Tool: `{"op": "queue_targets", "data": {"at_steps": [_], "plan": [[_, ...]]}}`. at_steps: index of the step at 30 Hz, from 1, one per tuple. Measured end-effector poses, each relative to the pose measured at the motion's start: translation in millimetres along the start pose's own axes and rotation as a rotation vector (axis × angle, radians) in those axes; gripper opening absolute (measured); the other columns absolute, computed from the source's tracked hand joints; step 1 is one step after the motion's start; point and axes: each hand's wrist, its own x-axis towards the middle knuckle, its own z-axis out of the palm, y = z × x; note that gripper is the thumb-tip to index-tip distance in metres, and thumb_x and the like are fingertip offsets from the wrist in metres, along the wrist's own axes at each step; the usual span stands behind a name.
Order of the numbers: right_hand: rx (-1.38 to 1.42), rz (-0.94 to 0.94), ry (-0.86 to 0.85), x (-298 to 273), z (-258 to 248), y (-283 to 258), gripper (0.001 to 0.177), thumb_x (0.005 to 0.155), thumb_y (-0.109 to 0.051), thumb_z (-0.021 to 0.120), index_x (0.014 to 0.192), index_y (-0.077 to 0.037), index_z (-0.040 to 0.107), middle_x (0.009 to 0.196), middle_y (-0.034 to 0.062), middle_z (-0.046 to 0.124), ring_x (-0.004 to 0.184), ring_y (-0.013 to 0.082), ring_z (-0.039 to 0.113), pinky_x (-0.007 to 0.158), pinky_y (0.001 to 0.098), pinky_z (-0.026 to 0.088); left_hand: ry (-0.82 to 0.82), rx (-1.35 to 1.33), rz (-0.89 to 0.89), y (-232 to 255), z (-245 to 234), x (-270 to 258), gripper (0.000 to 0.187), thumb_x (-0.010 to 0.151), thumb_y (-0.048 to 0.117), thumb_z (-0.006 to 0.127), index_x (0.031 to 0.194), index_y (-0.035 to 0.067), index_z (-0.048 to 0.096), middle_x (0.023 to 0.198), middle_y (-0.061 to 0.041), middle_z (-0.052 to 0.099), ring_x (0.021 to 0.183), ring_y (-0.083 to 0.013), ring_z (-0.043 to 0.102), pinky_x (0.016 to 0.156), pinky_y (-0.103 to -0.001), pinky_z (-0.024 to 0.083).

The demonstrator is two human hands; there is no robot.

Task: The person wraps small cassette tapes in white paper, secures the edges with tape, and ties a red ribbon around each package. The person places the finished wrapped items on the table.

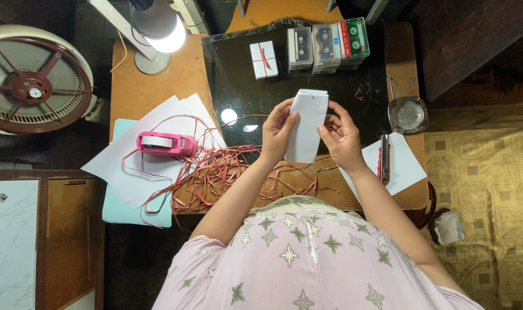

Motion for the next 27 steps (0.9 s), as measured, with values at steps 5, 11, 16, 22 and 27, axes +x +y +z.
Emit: {"op": "queue_targets", "data": {"at_steps": [5,11,16,22,27], "plan": [[-0.021,0.057,-0.048,0.0,-7.5,-4.4,0.051,0.098,0.002,0.064,0.146,-0.001,0.048,0.12,0.0069,0.065,0.112,0.0116,0.064,0.102,0.0293,0.055,-0.061,-0.009,-0.008,-2.1,-6.9,-2.6,0.031,0.107,0.014,0.066,0.136,0.002,0.063,0.117,-0.006,0.071,0.105,-0.0101,0.065,0.093,-0.027,0.053],[-0.059,0.053,-0.1,-1.5,-14.2,0.2,0.044,0.094,0.005,0.068,0.137,0.001,0.056,0.108,0.0045,0.067,0.099,0.0092,0.066,0.092,0.0264,0.058,0.014,0.168,-0.168,-4.9,-9.1,-5.3,0.027,0.097,0.021,0.075,0.113,0.0,0.075,0.093,-0.006,0.075,0.083,-0.0088,0.067,0.075,-0.025,0.055],[-0.057,0.084,-0.118,-5.0,-16.0,2.3,0.043,0.093,0.004,0.07,0.134,0.001,0.059,0.103,0.0038,0.067,0.093,0.0074,0.065,0.085,0.0239,0.059,-0.023,0.131,-0.232,-5.7,-20.7,2.3,0.026,0.095,0.024,0.077,0.105,0.0,0.079,0.092,-0.008,0.077,0.084,-0.01,0.069,0.078,-0.026,0.055],[-0.079,0.095,-0.114,-8.1,-14.1,8.6,0.044,0.092,0.003,0.071,0.134,0.001,0.059,0.101,0.003,0.066,0.092,0.0067,0.065,0.085,0.0234,0.058,-0.041,-0.198,-0.462,-0.2,-37.5,25.7,0.025,0.094,0.023,0.074,0.11,0.003,0.077,0.111,-0.008,0.077,0.101,-0.0147,0.072,0.092,-0.032,0.058],[-0.018,0.069,-0.061,-8.9,-12.8,12.6,0.044,0.094,0.004,0.07,0.136,0.001,0.056,0.107,0.0039,0.067,0.099,0.0082,0.065,0.091,0.0252,0.057,0.011,-0.049,-0.308,11.2,-44.9,28.0,0.03,0.097,0.022,0.073,0.123,0.007,0.072,0.119,-0.006,0.072,0.11,-0.0119,0.068,0.095,-0.03,0.054]]}}
